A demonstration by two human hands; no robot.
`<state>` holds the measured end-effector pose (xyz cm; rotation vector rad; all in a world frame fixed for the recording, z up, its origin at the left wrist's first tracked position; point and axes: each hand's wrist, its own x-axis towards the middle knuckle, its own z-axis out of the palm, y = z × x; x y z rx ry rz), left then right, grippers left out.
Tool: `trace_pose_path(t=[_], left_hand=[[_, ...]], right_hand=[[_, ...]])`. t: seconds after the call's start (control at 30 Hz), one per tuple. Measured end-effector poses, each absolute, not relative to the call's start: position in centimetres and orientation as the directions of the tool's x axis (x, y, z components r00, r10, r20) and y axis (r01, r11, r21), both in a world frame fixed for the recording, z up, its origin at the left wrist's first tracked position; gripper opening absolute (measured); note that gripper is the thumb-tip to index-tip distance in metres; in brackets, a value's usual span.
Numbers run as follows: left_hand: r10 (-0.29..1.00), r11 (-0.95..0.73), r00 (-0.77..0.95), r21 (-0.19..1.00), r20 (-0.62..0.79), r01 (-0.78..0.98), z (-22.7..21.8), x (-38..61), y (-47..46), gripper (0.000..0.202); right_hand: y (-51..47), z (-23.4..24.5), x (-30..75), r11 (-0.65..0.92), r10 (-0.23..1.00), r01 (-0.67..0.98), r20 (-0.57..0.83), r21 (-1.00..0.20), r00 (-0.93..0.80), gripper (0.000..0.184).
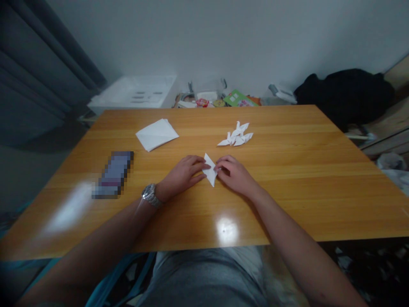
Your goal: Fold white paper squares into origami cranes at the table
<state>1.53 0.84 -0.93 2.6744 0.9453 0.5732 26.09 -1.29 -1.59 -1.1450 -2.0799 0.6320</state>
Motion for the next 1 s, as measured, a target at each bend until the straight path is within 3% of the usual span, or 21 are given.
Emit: trace_pose_path(t=[0.37, 0.63, 1.0], left_hand=[[0.666, -0.730, 0.686, 0.444, 0.294, 0.519, -0.6, 1.8, 0.7, 0.024], [0.655, -0.737, 0.704, 0.436, 0.274, 0.517, -0.4, 1.6, 0.8, 0.013], [0.654, -0.733, 0.711, 0.448, 0.258, 0.512, -0.8, 1.2, 1.0, 0.012]], right_hand=[[-1.1, -2.0, 26.5, 0.528, 0.840, 0.535, 0.314, -0.660, -0.442, 0.010], [-1.5, -1.5, 26.1, 0.595, 0.795, 0.507, 0.368, -0.623, -0.481, 0.015], [-1.6, -0.4, 26.7, 0.601, 0.748, 0.450, 0.268, -0.661, -0.607, 0.018]])
